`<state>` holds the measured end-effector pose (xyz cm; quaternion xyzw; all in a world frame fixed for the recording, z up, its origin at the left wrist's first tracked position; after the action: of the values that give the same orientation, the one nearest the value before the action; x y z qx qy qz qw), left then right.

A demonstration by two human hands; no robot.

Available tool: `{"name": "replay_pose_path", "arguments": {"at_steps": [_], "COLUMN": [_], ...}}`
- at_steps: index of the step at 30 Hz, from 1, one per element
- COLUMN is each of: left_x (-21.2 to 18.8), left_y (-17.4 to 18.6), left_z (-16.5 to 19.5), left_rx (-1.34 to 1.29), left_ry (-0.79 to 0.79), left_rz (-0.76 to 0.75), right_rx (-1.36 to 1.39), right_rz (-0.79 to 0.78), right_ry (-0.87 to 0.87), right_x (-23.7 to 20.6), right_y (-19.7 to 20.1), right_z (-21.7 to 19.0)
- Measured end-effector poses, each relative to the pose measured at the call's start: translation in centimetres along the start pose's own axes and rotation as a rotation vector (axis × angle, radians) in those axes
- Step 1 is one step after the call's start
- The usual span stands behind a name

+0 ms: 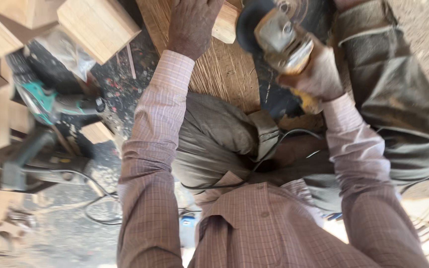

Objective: The person uses an angle grinder with a sanding disc to smooth the edges of small wooden blocks. They hold each block with one hand and move the grinder along the edges, then place the finished pieces aside.

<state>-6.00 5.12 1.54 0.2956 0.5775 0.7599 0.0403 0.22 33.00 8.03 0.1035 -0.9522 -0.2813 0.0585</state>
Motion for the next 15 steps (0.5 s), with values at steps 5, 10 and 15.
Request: {"name": "replay_pose_path", "arguments": {"at_steps": [5,10,15], "left_x": [1.0,0.9,1.1], "left_y": [0.5,0.2,0.5], "left_z": [0.1,0.0,0.0], "left_rx": [0.057,0.092,0.001], "left_ry": [-0.027,-0.034,0.021], "left_rz": [0.055,-0.005,-0.027], "right_rx": [-0.066,-0.065,-0.064], "right_rz": [-0.029,-0.079,0.032], "right_ry": [0.016,-0.054,-0.006], "right_x": [-0.4,-1.0,-0.5], "right_y": [-0.9,-1.5,-0.2], "right_z": [0.3,1.4,1.8]}}
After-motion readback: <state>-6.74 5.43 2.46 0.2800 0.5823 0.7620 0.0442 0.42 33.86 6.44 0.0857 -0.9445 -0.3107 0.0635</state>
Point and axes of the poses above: each hand's wrist, its own x-axis towards the middle knuckle, its own y-axis out of the back of the hand, z = x × y, the point moved 5 cm from there along x, towards the middle knuckle, and after that the axes turned 15 degrees about z, right-handed, at the moved point
